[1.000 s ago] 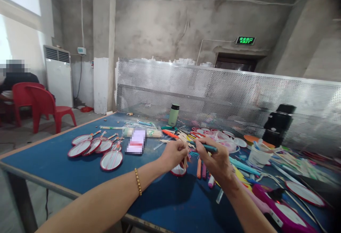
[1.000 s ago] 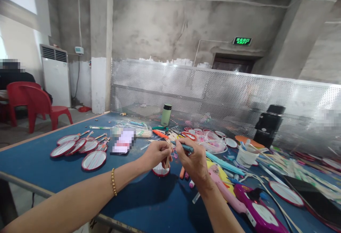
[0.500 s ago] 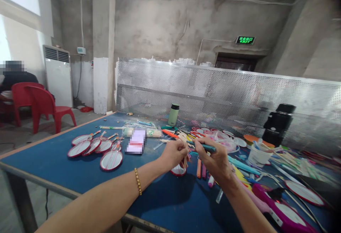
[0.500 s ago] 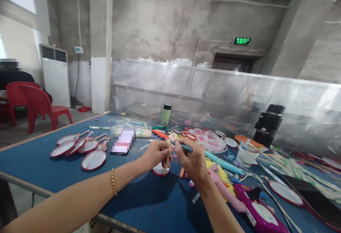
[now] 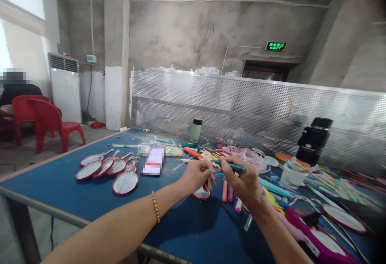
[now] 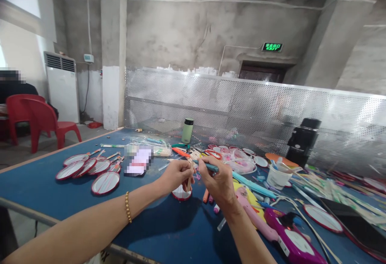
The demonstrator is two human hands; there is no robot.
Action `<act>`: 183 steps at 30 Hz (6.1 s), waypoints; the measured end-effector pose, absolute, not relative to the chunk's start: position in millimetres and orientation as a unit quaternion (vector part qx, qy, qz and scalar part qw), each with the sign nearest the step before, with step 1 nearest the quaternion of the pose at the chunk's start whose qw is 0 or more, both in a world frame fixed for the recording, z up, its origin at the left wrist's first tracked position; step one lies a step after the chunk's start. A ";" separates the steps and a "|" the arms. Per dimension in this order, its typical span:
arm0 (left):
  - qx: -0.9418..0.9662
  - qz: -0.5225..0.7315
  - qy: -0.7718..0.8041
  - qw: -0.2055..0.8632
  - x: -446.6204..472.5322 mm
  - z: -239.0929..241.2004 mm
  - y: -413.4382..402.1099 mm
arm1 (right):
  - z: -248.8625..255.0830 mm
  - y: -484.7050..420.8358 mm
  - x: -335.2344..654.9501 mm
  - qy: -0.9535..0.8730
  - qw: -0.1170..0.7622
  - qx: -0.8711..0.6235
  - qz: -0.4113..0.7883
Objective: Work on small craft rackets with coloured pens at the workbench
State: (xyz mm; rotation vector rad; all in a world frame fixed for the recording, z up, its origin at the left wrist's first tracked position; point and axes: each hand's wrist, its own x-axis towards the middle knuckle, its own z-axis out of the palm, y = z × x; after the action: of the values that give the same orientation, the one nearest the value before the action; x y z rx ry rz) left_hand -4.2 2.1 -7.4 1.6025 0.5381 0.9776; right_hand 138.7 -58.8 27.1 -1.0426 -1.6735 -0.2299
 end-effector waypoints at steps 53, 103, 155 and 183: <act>0.686 0.420 0.217 0.553 -3.4 -7.5 5.5 | 25.3 -61.1 138.3 -0.712 0.540 -0.446 -0.057; 0.687 0.414 0.226 0.553 -3.5 -7.2 4.8 | 26.4 -61.3 137.6 -0.704 0.546 -0.449 -0.064; 0.685 0.417 0.227 0.552 -5.1 -7.6 4.6 | 25.9 -56.3 139.0 -0.703 0.549 -0.439 -0.107; 0.683 0.413 0.234 0.555 -4.2 -7.0 3.9 | 26.2 -56.2 138.6 -0.700 0.550 -0.442 -0.106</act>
State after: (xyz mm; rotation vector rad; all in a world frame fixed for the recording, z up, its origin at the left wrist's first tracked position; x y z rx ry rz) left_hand -4.2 3.9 -7.0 1.6144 0.5524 0.9765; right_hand 138.6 -56.2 26.2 -1.0471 -1.6579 -0.2512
